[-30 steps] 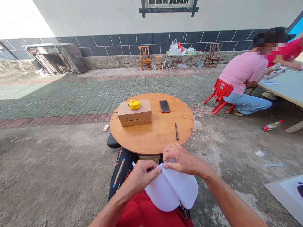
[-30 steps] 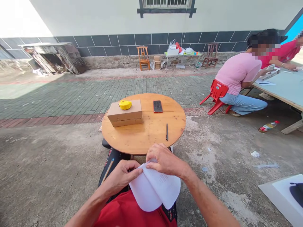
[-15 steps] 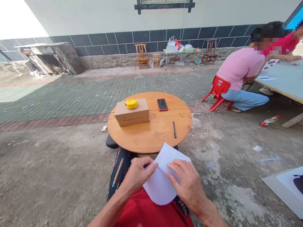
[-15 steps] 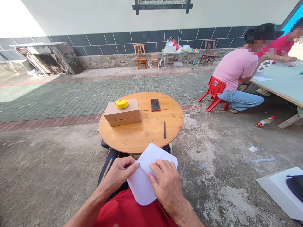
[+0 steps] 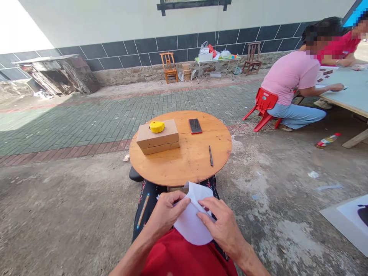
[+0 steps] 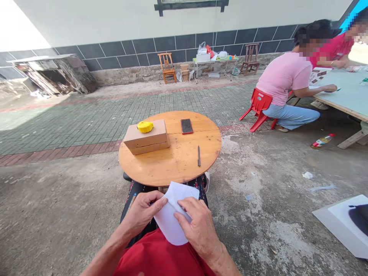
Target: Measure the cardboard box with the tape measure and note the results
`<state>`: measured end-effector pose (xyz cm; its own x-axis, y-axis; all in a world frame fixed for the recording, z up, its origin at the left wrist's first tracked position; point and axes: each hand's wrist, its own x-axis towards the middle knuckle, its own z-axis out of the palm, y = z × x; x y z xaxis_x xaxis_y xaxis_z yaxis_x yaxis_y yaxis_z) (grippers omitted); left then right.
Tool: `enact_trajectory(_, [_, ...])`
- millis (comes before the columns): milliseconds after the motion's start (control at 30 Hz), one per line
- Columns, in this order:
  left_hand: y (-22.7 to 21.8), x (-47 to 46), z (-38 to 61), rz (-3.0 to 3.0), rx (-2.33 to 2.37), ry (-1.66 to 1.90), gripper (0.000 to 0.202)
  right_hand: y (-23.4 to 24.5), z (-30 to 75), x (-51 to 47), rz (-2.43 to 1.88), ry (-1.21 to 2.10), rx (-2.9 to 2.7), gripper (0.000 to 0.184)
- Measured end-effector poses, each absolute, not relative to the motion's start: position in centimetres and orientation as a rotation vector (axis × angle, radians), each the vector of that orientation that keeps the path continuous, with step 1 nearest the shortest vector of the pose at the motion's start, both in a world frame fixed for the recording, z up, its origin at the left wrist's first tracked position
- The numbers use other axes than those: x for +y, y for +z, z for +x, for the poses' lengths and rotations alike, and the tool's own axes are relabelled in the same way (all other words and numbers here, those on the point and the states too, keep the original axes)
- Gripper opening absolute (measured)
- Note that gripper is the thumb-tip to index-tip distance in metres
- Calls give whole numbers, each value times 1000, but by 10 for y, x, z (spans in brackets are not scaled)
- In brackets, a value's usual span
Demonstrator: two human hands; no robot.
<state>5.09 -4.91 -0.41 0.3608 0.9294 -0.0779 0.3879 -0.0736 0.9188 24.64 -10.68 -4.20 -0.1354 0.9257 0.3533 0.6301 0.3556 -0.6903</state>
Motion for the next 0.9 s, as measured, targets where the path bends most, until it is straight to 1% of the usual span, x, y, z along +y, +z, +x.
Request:
enact_trajectory(100, [2,-51,48,1628,1155,699,40,-32,247,-108,-1348,564,-1843,17])
enact_trajectory(233, [17,-55,42,1598,1082,716,38,-11,248,-110,-1322,613,-1870,22])
enact_trajectory(400, [32,-59,36,1700,1068,858,34,10,247,-110,-1248,789,-1937,27])
enact_trajectory(600, [30,-61,29,1908,1187,960,32,15,241,-106,-1218,1049,-1966,27])
enact_trajectory(800, [29,-60,25,1908,1073,928,29,21,241,-103,-1145,1162,-1938,39])
enact_trajectory(900, [29,-59,27,1868,1015,944,31,21,240,-102,-1152,1185,-1925,43])
